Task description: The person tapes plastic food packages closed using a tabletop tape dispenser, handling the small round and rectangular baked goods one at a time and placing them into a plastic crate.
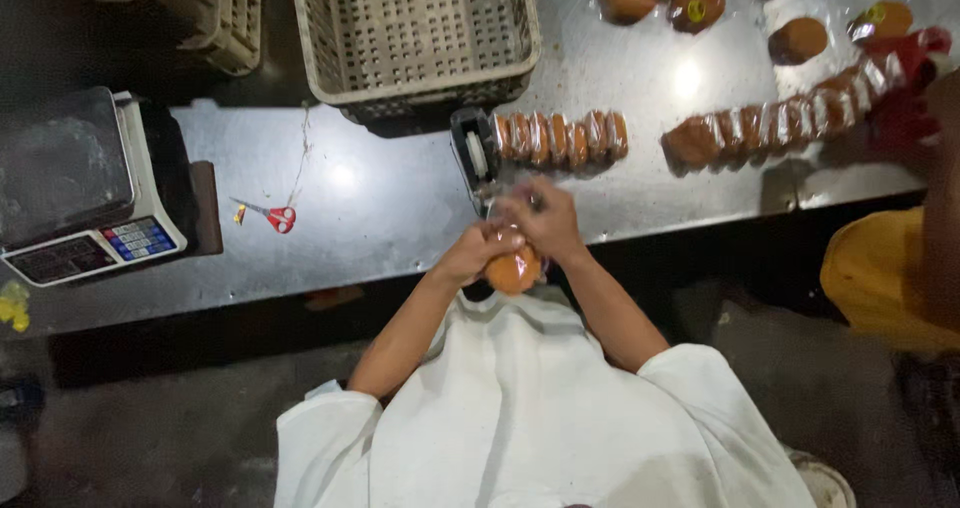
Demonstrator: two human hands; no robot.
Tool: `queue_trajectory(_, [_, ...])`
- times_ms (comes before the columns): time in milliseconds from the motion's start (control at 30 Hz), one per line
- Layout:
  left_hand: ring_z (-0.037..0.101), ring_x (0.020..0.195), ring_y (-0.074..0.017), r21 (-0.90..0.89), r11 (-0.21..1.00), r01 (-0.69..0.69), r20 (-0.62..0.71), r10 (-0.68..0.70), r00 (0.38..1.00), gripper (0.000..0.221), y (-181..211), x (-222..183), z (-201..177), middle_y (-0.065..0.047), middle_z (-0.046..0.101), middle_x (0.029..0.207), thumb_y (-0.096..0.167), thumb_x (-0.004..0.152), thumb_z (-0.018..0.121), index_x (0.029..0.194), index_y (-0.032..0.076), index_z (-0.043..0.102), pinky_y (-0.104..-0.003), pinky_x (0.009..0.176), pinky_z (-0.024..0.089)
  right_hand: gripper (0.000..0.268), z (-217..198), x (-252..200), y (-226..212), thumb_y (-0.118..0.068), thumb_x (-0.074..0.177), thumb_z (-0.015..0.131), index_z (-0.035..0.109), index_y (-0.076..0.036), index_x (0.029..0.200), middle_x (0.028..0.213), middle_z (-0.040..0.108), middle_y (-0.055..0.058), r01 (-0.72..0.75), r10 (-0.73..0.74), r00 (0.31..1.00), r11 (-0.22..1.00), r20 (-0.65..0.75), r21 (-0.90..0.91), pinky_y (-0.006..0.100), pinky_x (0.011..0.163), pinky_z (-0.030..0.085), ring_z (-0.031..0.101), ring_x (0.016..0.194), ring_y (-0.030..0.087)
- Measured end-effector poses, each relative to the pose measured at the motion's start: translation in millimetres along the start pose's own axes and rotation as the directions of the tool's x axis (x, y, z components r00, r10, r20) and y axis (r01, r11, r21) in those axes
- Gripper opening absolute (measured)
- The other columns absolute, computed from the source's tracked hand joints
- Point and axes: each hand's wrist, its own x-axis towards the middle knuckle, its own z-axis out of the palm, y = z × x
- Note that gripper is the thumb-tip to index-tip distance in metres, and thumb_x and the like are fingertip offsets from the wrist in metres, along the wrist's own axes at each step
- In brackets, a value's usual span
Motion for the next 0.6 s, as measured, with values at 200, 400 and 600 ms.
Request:
queue_trajectory(200, [0.075,0.088,-0.0238,-0.264,0.946,-0.188,-0.409,0.067,0.910,0.039,9,12,-16,-0.014,0.075,0.101,0.027,0.088,0.074,0.114,-0.002,0.066,-0.039,0.080,0.064,0.105,-34,-21,-33,-0.026,0.074,0.090,0.026,-0.008,0.156,0.136,0.054,0.011,0.154,-0.168,0.984,0.967,0.055,0.203,0.033,0.091,0.055,0.062,0.112,0.023])
queue_trajectory(400, [0.068,0.089,-0.0193,0.009,0.990,-0.142,-0.298,0.138,0.945,0.041,-14,45,8,-0.009,0.072,0.105,0.015,0.087,0.080,0.123,0.002,0.065,-0.036,0.076,0.058,0.089,-13,-37,24,-0.026,0.080,0.094,0.043,-0.007,0.151,0.120,0.065,0.013,0.135,-0.170,0.982,0.934,-0.078,-0.331,0.036,0.088,0.058,0.070,0.099,0.026])
queue_trajectory(600, [0.070,0.092,-0.0192,0.797,0.594,-0.108,-0.261,0.500,0.826,0.046,14,64,26,-0.009,0.073,0.104,0.019,0.088,0.074,0.128,0.003,0.060,-0.036,0.081,0.056,0.097,-85,-14,-18,-0.033,0.069,0.097,0.044,-0.004,0.145,0.116,0.063,0.015,0.114,-0.117,0.993,0.932,0.012,-0.345,0.038,0.084,0.057,0.067,0.099,0.027])
